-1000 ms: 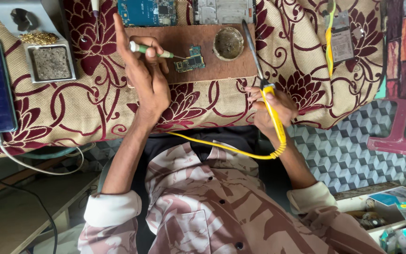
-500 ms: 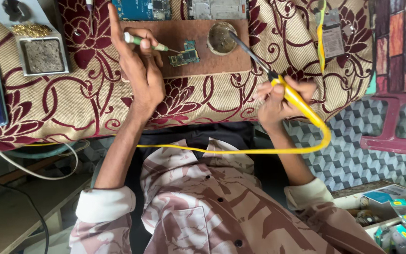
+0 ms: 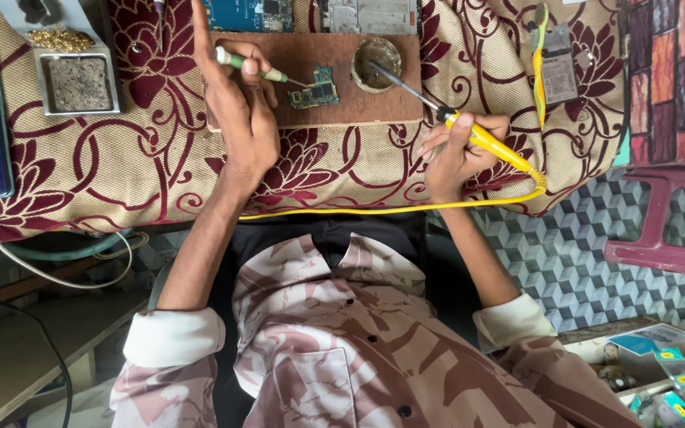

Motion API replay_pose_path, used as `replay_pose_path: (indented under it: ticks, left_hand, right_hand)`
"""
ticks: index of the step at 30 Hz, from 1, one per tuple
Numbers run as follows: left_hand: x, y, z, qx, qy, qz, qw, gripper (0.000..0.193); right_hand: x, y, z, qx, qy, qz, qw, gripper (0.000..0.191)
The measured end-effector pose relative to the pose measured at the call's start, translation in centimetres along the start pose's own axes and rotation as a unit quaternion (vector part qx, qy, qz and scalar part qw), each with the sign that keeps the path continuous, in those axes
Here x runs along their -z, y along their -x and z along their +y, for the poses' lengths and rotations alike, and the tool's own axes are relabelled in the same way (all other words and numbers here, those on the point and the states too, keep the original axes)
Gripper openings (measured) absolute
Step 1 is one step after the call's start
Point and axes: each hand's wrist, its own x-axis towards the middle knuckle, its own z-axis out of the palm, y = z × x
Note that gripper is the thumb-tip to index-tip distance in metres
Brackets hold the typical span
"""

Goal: The person uses a soldering iron and a green-handled tool to work on a small circuit board. They repeatedly apply the soldering iron to specific points on the board while holding it steady with the other tool.

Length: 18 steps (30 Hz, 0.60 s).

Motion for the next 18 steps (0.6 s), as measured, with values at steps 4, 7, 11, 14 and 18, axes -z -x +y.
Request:
replay_pose_path:
  ticks: [4, 7, 11, 14, 18]
  left_hand:
    - [-0.1, 0.3, -0.3, 0.009, 0.005, 0.003, 1.000, 0.048]
    - [-0.1, 0.0, -0.7, -0.014, -0.012, 0.004, 1.000, 0.048]
    - [-0.1, 0.0, -0.7, -0.011, -0.002, 0.001, 1.000, 0.048]
    - [-0.1, 0.1, -0.4, -0.008, -0.006, 0.001, 1.000, 0.048]
    - [-0.2, 0.1, -0.1, -0.004, -0.005, 0.003, 1.000, 0.049]
  right_hand:
    - [-0.1, 0.0, -0.3, -0.024, -0.008, 0.016, 1.000, 0.026]
    - [0.0, -0.1, -0.3, -0.003, 0.015, -0.005, 1.000, 0.025]
    - [0.4, 0.5, 0.2, 0.045, 0.010, -0.011, 0.999, 0.025]
    - [1.0, 1.0, 0.6, 0.065, 0.010, -0.024, 0.998, 0.023]
    - [1.8, 1.9, 0.6, 0.093, 0.044, -0.097, 0.990, 0.027]
